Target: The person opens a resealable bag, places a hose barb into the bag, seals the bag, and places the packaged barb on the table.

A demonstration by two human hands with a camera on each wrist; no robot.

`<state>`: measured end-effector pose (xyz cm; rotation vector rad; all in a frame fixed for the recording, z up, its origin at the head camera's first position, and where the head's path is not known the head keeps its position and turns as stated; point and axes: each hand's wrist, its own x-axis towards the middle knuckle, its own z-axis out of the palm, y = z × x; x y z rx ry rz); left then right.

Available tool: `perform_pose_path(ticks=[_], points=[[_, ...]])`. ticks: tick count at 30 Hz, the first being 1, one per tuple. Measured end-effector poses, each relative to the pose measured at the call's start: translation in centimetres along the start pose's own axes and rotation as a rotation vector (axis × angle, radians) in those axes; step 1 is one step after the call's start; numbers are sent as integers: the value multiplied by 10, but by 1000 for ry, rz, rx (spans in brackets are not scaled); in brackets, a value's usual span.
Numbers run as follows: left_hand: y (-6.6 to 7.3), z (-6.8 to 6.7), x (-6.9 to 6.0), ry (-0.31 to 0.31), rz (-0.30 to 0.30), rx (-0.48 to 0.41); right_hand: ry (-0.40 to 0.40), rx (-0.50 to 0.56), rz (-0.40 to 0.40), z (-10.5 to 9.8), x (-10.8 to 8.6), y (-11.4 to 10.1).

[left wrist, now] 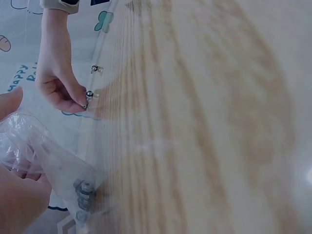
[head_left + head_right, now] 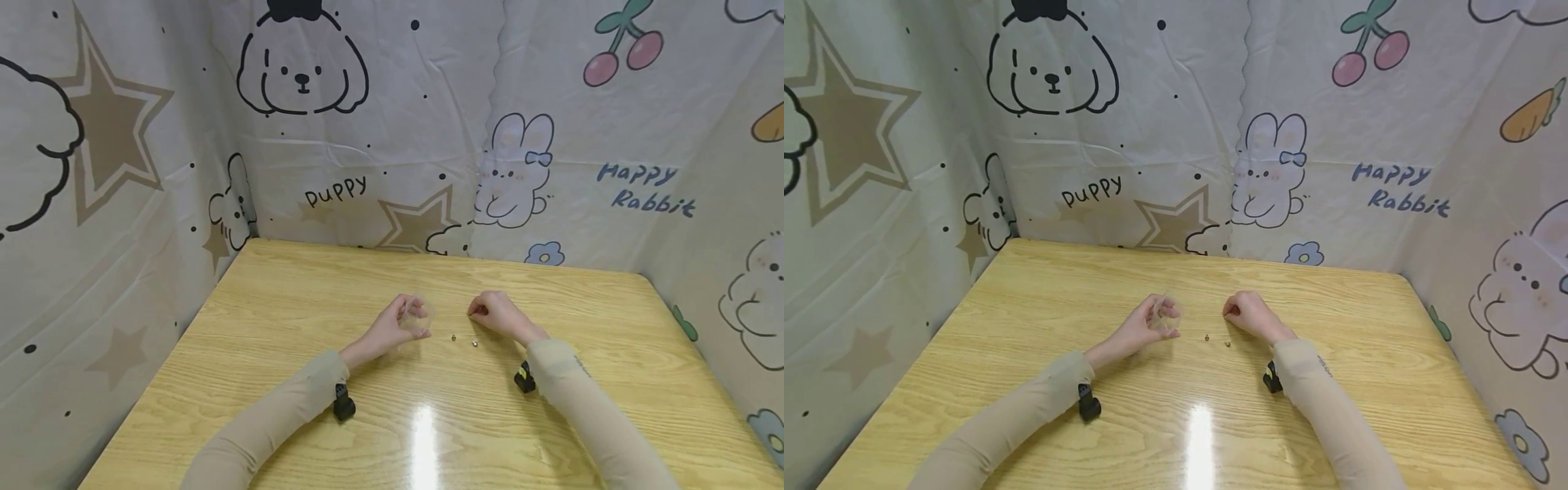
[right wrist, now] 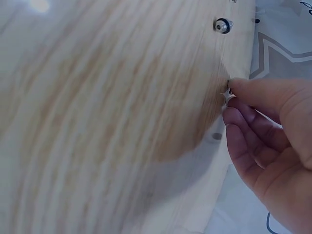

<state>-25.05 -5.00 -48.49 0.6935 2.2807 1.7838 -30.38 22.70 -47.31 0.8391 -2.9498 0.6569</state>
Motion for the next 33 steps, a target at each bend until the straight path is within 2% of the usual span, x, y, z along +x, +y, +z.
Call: perform_pose_path(ticks=[6,11,17,24,33], points=[[0,-1,1,-5,-31,-39,-10,5,9,-3,-3,-5],[0,0,1,3,-38,-37,8,18,-25,-12,-1,-20],[1,1,2,23,-46,-29,86,42,-129,-28,4,-51],[0,1,3,17,-51,-48,127,15,-246,-48,5,-92],[3,0,2,0,-64,-50,150,23,-440,-50,8,-124]])
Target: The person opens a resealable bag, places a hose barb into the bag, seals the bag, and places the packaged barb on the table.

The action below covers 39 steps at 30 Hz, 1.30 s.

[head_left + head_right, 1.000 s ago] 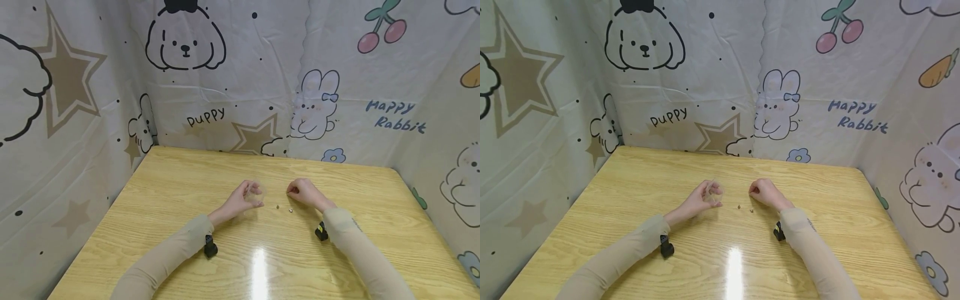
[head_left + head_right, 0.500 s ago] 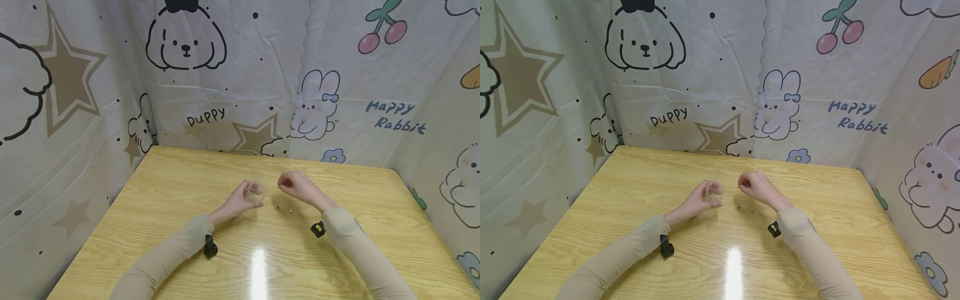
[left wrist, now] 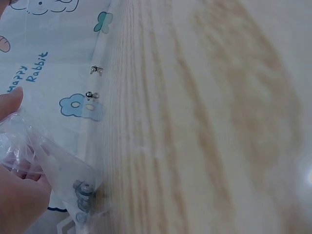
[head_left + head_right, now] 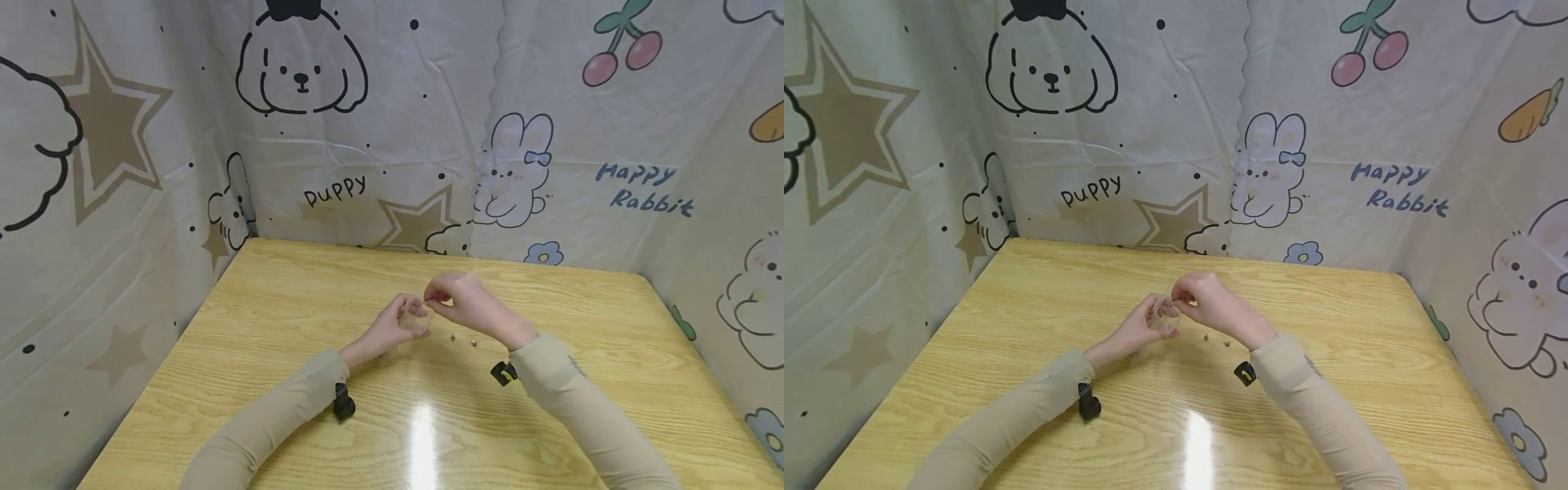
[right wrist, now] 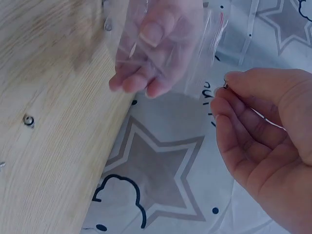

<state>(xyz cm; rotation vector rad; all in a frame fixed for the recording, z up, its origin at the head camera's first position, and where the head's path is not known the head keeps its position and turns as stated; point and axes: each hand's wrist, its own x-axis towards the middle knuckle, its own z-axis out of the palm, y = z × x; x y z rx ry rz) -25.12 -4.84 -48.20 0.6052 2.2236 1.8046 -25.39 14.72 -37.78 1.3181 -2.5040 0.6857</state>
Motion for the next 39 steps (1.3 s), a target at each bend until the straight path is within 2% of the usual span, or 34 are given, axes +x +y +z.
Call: perform_pose_path(ticks=[4,12,17,22,31,39], points=[[0,0,0,5,1,-1,16,17,-23,3,3,-3],[1,0,-1,-2,30,3,21,19,10,-3,-1,-3],[0,1,0,6,15,14,45,23,47,-6,-12,3],[0,2,1,24,-4,20,40,14,131,-4,-30,11],[1,2,0,32,-4,34,-28,17,300,12,-69,30],[1,2,1,22,-2,39,-108,53,414,21,-88,48]])
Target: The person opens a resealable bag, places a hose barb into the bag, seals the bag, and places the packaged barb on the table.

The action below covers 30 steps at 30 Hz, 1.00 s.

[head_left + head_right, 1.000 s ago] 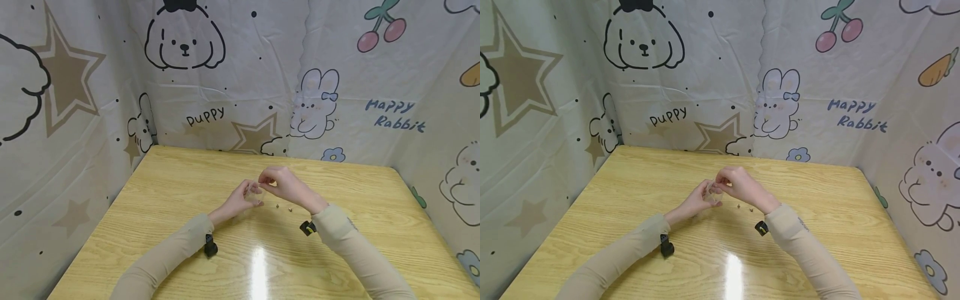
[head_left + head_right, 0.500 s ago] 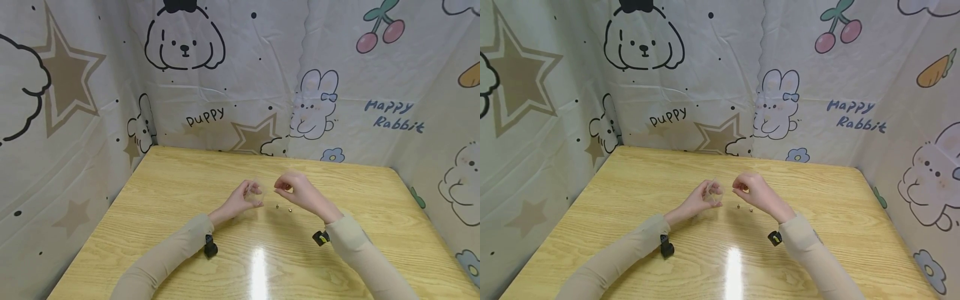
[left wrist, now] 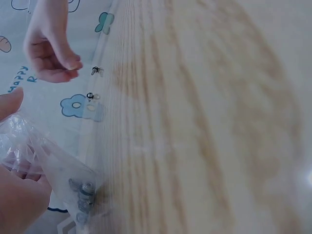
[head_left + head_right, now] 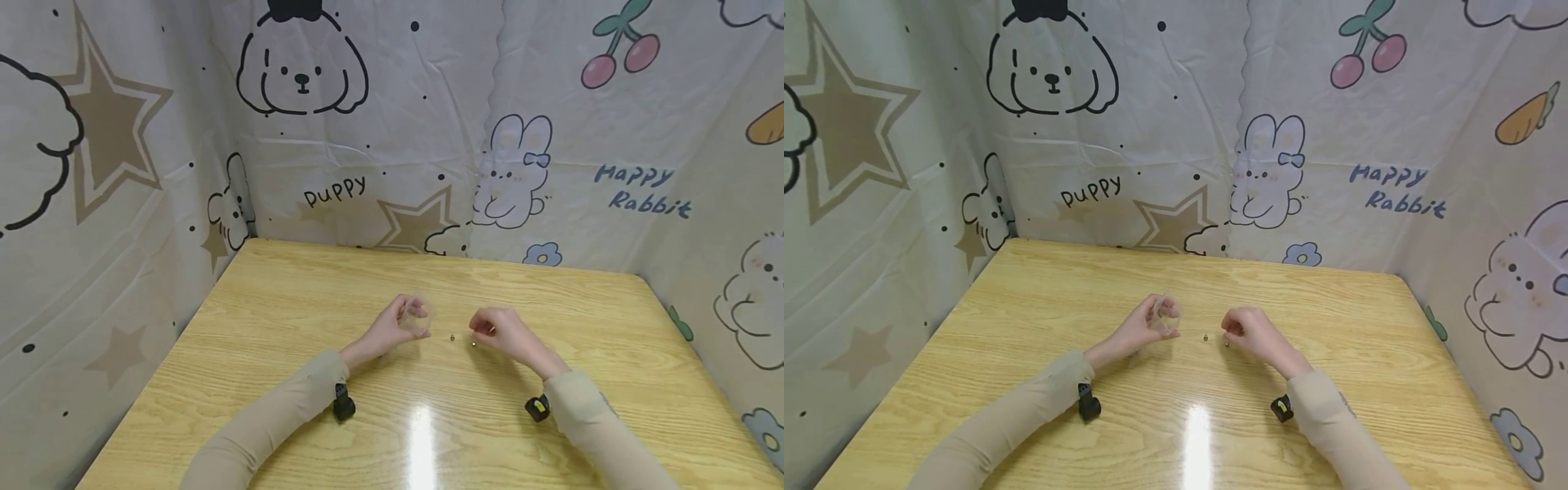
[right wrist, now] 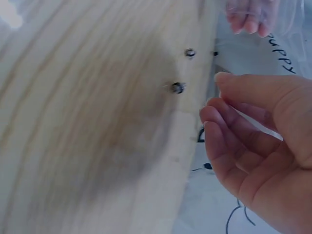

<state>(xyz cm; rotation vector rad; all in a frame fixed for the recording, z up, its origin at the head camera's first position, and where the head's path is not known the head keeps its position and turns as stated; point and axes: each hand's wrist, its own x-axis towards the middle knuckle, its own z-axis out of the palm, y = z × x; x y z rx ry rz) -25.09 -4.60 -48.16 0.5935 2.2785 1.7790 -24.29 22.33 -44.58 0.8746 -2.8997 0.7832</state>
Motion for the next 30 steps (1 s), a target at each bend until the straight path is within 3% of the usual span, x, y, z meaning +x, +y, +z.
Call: perform_pose_path(ticks=[12,30], points=[[1,0,-1,-1,-6,-7,-80,-19,6,9,-4,11],[1,0,-1,-2,13,-11,-43,-115,-58,15,-3,9]])
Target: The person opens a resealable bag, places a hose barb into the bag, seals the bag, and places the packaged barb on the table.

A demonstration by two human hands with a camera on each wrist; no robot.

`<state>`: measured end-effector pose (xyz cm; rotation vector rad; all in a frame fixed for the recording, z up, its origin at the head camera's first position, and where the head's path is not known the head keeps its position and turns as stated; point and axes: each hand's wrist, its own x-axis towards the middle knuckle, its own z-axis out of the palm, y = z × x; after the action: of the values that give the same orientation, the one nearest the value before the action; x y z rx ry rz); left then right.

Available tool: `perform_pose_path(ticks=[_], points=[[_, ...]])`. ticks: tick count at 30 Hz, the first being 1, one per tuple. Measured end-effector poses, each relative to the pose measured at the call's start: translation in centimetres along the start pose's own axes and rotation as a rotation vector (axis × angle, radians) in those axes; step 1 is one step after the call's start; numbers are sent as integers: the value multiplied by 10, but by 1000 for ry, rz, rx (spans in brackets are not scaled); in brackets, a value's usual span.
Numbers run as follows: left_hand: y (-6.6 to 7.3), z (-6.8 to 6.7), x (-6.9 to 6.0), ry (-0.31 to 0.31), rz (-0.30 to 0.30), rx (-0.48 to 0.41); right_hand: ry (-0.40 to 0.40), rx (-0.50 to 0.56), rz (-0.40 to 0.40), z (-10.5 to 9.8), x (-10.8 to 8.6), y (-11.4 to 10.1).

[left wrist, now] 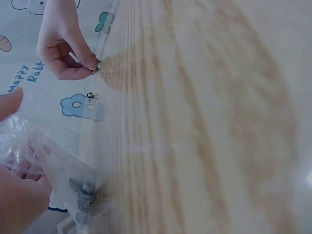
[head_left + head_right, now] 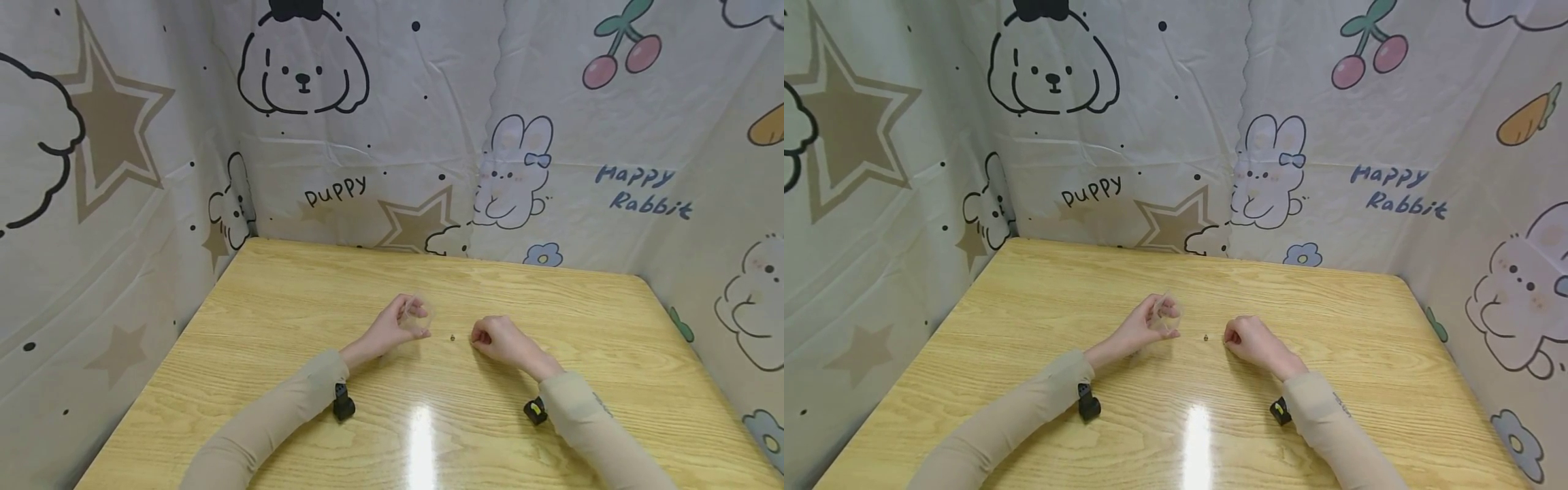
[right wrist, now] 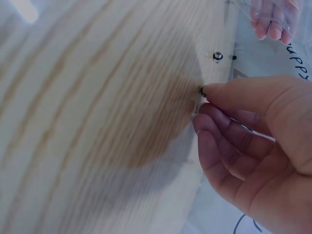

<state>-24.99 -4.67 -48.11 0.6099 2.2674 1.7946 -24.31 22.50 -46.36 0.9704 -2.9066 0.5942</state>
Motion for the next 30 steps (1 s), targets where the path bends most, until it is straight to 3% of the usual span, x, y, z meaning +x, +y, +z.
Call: perform_pose_path(ticks=[14,25,30], points=[[-3,0,1,-11,0,-10,-5,-8,1,1,2,3],[-4,1,0,-24,-7,-33,-17,102,70,-8,3,-3],[-4,1,0,-16,-7,-31,40,157,26,-20,13,-17]])
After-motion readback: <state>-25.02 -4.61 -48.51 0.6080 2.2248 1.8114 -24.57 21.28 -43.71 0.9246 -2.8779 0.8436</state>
